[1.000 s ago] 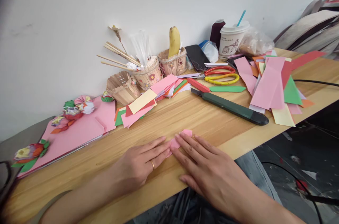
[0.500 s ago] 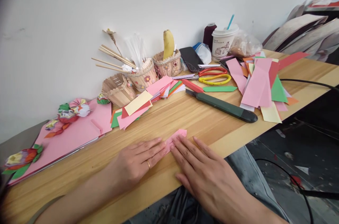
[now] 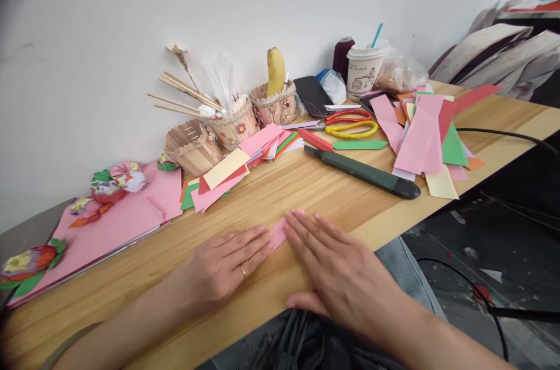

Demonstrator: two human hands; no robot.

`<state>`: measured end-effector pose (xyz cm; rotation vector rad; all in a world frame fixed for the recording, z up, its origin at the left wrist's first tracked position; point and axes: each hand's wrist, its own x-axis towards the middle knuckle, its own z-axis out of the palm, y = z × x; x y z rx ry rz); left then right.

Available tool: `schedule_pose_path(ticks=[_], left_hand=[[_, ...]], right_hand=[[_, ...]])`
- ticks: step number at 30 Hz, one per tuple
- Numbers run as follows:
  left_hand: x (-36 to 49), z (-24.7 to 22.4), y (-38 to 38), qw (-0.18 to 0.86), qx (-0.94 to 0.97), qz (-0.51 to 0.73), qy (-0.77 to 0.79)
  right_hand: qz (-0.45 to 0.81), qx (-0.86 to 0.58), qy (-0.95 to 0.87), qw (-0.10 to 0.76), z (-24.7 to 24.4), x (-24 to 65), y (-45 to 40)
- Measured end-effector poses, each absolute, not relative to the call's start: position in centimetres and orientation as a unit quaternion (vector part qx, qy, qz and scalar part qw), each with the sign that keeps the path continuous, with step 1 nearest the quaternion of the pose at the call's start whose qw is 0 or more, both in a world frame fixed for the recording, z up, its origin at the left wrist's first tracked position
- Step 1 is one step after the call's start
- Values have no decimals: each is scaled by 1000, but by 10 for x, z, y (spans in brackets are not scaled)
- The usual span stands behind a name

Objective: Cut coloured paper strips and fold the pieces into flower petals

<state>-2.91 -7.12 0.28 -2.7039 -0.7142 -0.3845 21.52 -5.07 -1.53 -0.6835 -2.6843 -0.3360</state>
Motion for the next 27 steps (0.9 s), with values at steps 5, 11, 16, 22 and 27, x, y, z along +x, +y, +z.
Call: schedule_pose_path(ticks=[5,11,16,22,27], left_hand=[[-35,-8,-69,120,-944,-170,-256],[-35,0,-68,132,-952,-144,-235],[-35,2,-70,140,-956,-112,-232],[-35,4,-72,138,-954,-97,-249],[-27,14,-81,170,-947,-110,-250]], right_hand=[[-129,-250,-946,163,-17,231,-40],[-122,-260,-943,169,-20,231,-42],[-108,-236,-946,195,-16,212,-51],[-42,-209,-961,176,-15,208,-44],[-97,-233,-954,163,-17,231,-33]])
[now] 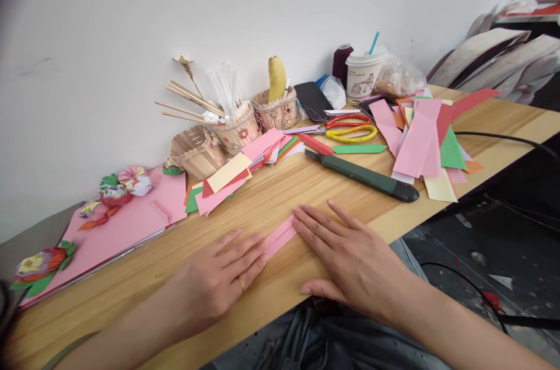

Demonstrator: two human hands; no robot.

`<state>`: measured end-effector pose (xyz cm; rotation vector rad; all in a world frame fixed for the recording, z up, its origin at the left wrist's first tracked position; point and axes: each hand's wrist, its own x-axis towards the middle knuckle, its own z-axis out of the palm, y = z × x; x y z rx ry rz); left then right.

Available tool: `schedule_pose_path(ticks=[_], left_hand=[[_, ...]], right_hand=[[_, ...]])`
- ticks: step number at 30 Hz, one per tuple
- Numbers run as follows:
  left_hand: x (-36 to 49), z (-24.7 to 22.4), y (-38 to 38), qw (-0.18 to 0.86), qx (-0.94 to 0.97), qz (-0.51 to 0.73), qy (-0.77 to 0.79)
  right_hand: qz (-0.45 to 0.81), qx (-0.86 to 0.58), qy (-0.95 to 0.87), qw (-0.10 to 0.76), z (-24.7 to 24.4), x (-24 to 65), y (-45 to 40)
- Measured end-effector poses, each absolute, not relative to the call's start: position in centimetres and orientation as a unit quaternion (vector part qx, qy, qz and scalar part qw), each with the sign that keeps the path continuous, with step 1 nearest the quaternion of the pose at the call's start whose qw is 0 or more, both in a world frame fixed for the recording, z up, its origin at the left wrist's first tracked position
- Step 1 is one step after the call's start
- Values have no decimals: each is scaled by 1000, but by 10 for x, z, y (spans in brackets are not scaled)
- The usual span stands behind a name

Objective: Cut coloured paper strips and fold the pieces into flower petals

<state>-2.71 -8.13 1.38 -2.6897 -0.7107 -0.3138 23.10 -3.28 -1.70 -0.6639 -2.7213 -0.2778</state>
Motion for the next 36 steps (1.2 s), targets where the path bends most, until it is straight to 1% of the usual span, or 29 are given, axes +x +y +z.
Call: schedule_pose_path(ticks=[4,10,15,17,21,24,26,32,34,36], left_hand=[[-21,9,-89,199,-931,-142,-270],[-16,3,-89,184,-914,-189,-308],[-13,-1,-82,150,-910,-218,-320],[-12,-2,-80,134,-908,-231,-323],[-10,2,-78,73,-902,-234,-356],[-10,6,-76,-1,-880,-263,-396],[-11,7,-75,-51,-861,-271,-428],[-10,9,-70,-181,-781,-203,-563],[-8,11,-68,-194,-764,-179,-588],[-6,12,-67,-183,-763,-161,-599]], right_hand=[[-132,-233,-945,186,-21,231,-42],[-166,-275,-914,249,-19,219,-63],[-184,-302,-905,238,-7,211,-62],[-164,-290,-913,237,-3,207,-59],[-44,-251,-940,226,1,203,-51],[40,-267,-938,218,-2,203,-45],[73,-286,-932,212,-5,202,-40],[87,-311,-923,208,-17,198,-30],[79,-318,-919,217,-19,197,-30],[67,-325,-916,227,-20,196,-31]])
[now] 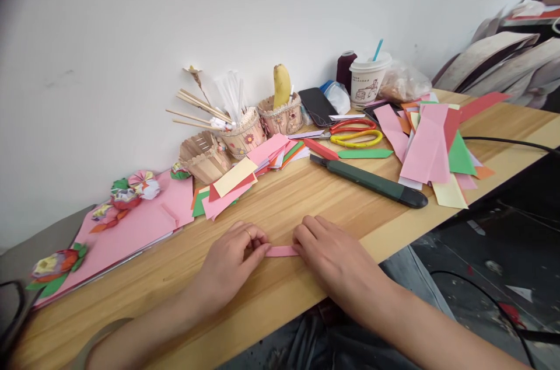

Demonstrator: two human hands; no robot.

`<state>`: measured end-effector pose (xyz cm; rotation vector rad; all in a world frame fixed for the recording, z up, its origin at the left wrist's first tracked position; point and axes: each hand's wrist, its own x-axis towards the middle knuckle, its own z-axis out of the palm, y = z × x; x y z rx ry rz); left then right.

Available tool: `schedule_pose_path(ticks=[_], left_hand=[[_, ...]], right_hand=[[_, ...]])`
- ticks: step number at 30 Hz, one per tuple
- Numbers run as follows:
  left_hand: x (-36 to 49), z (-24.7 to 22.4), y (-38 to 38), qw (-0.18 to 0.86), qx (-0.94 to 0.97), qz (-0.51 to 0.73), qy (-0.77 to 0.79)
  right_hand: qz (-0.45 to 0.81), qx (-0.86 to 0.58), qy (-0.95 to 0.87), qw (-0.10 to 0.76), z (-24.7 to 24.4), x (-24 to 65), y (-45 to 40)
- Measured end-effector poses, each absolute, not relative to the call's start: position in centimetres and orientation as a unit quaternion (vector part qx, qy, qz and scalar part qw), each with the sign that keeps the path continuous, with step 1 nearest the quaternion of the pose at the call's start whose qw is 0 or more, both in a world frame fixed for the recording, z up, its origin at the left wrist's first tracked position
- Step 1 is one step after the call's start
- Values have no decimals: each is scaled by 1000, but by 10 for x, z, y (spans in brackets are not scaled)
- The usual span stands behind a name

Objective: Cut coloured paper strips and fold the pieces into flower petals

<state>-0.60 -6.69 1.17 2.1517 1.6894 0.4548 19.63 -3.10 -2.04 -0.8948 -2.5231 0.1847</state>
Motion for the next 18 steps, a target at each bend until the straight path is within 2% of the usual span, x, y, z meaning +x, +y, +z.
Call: schedule_pose_path(ticks=[4,9,12,15,18], left_hand=[[-6,7,-67,102,798,147,576],[-7,-5,-70,-51,898,138,414],[-7,-7,-71,-108,902,154,389],[-7,-1,-71,-143,906,142,373],[-9,5,-72,-135,907,145,371]], right_hand=[[31,-338,-908,248,-19,195,-33],[51,-363,-899,239,-16,195,-32],[50,-395,-890,221,-14,196,-31],[63,-410,-885,211,-11,202,-30],[81,-425,-877,208,-11,211,-31]])
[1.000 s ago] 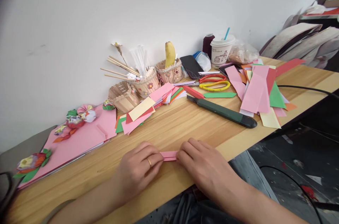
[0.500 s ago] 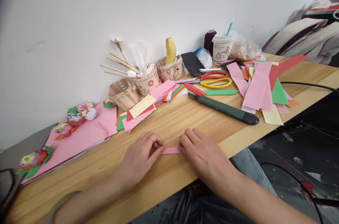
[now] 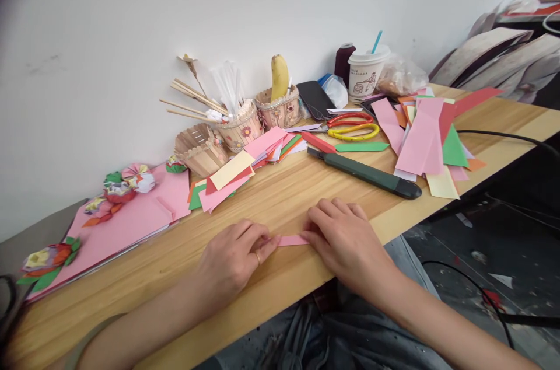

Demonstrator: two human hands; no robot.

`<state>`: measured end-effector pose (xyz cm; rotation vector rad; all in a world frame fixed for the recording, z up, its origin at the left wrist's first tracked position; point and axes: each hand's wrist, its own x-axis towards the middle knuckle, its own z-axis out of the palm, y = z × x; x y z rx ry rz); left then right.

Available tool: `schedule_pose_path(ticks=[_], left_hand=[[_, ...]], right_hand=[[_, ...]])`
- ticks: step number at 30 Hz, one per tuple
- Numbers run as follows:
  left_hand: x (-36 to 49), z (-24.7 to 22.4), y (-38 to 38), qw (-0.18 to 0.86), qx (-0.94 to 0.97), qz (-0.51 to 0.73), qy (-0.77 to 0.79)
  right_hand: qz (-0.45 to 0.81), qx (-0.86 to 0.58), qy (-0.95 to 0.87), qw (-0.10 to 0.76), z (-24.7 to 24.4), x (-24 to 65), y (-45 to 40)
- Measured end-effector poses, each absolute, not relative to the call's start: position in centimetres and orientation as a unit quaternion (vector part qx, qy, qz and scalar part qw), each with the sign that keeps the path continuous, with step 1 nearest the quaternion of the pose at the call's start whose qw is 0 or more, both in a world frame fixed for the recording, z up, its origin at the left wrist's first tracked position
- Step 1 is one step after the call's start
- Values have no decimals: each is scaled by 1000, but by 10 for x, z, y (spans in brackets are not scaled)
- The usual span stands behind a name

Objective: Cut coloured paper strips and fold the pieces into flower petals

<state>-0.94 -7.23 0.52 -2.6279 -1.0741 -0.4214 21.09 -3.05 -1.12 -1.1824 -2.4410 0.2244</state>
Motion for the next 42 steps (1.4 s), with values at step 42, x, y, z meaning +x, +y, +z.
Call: schedule_pose_path(ticks=[42], left_hand=[[-33,1,-57,34,-883,-271,-382]], right_hand=[[154,-247,-923,250,1,221,-6]])
